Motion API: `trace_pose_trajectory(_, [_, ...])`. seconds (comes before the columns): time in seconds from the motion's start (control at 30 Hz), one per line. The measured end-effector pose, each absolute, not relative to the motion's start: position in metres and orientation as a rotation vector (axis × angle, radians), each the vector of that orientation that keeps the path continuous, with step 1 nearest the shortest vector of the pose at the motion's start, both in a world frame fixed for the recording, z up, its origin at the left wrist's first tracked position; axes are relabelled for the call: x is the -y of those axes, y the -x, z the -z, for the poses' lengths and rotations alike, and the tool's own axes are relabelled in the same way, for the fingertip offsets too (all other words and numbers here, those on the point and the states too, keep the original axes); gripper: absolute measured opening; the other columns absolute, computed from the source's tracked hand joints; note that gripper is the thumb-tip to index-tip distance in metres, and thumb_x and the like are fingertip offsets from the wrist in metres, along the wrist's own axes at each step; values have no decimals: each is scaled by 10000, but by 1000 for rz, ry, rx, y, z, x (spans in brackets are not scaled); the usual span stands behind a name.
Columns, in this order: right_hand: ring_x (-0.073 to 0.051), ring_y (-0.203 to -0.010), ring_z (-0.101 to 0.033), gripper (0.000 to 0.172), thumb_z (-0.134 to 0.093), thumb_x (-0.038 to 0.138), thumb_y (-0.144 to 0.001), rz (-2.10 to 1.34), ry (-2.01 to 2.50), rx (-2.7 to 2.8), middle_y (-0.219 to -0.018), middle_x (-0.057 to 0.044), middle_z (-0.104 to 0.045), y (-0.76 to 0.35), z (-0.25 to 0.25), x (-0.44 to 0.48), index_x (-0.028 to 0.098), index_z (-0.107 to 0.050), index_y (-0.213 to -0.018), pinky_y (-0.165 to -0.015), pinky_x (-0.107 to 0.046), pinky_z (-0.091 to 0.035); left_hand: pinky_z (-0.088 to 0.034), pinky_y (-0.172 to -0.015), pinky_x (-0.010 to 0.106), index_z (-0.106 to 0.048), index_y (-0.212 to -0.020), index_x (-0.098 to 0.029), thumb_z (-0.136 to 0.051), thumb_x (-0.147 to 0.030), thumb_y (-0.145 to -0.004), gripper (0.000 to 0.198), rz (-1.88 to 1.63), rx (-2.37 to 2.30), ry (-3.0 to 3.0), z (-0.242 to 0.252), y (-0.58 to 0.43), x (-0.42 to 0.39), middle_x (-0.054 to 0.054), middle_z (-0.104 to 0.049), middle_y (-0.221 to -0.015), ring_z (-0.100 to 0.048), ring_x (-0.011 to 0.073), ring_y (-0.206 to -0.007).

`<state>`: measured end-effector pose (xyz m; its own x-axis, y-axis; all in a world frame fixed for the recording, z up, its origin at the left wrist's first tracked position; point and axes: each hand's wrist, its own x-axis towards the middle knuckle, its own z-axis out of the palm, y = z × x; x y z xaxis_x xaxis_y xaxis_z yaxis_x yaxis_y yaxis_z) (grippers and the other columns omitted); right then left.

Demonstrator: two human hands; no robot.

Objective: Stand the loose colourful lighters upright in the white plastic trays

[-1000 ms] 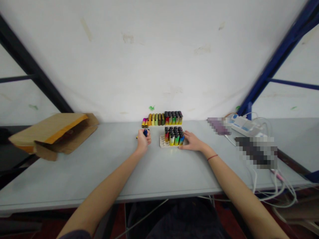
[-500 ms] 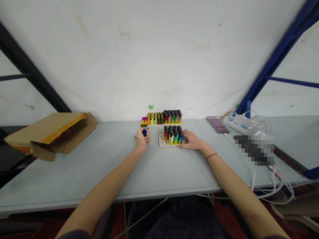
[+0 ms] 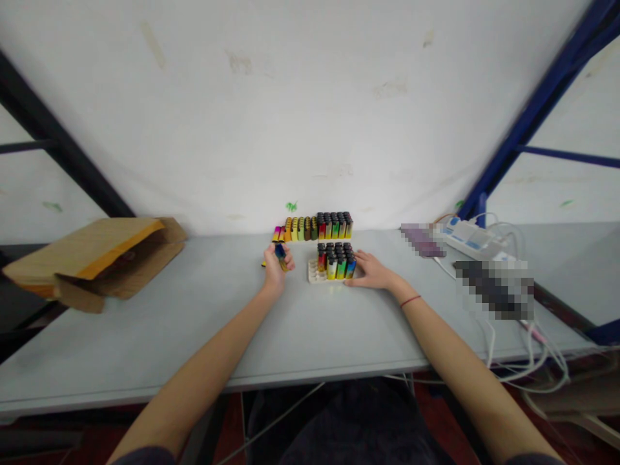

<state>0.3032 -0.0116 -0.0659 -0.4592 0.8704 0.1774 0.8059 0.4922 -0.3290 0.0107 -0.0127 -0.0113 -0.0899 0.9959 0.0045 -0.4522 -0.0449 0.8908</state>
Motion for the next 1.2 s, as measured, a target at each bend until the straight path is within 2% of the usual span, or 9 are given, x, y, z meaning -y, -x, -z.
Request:
trace_pose_trajectory(0.17, [-464,-1432,-430,978,-676,781,-777,-257,1394,2423,-1574,-196,-473,-304,69,10,156,-514,-1511,-1193,-623,-332,-485,-623,266,-461,-857,-235,-500,-487,-933,266,-1630,-935,-1335,26,-12,14,-34,-591,-632,-569,131,-571])
trace_pose_trajectory(0.27, [-446,-1395,-475,924,-672,766,-794,-252,1357,2431,-1545,-193,-502,-305,70,8,175,-537,-1492,-1174,-625,-351,-522,-754,305,-549,-893,-217,-518,-520,-955,311,-1666,-992,-1679,30,-9,15,33,-658,-815,-635,165,-771])
trace_pose_trajectory(0.37, [-439,-1390,-482,896,-653,761,-815,-255,1349,2433,-1523,-193,-523,-305,70,8,175,-543,-1483,-1168,-628,-358,-533,-792,324,-633,-931,-204,-571,-520,-942,322,-1676,-976,-1976,32,-8,14,77,-666,-933,-637,197,-885])
trace_pose_trajectory(0.57, [-446,-1420,-451,963,-669,796,-769,-229,1389,2411,-1549,-194,-498,-306,74,8,162,-545,-1484,-1195,-611,-338,-563,-743,319,-700,-1002,-182,-599,-441,-943,284,-1466,-842,-2196,38,-13,14,76,-715,-910,-665,187,-796])
trace_pose_trajectory(0.73, [-451,-1427,-443,969,-656,796,-781,-231,1368,2422,-1563,-192,-485,-306,75,7,164,-524,-1504,-1192,-622,-336,-569,-863,358,-718,-1003,-193,-634,-378,-921,219,-1328,-884,-2283,40,-15,17,74,-749,-951,-702,210,-876])
trace_pose_trajectory(0.93, [-446,-1414,-454,957,-631,802,-798,-232,1359,2446,-1548,-208,-494,-306,72,8,146,-537,-1488,-1189,-629,-336,-569,-875,362,-661,-1135,-194,-639,-368,-925,274,-1272,-969,-2251,42,-13,15,60,-745,-961,-711,213,-895])
trace_pose_trajectory(1.07, [-428,-1404,-469,940,-639,789,-804,-224,1332,2455,-1538,-199,-505,-306,71,7,159,-530,-1494,-1181,-614,-354,-544,-942,369,-671,-1117,-202,-557,-366,-979,243,-1248,-951,-2392,40,-13,16,74,-732,-1052,-692,209,-961])
trace_pose_trajectory(1.2, [-430,-1405,-472,953,-644,792,-798,-218,1333,2453,-1539,-202,-507,-306,72,7,156,-526,-1498,-1188,-619,-346,-503,-989,391,-690,-1194,-194,-450,-326,-1028,320,-1188,-1085,-2530,31,-8,13,108,-726,-1158,-661,232,-1058])
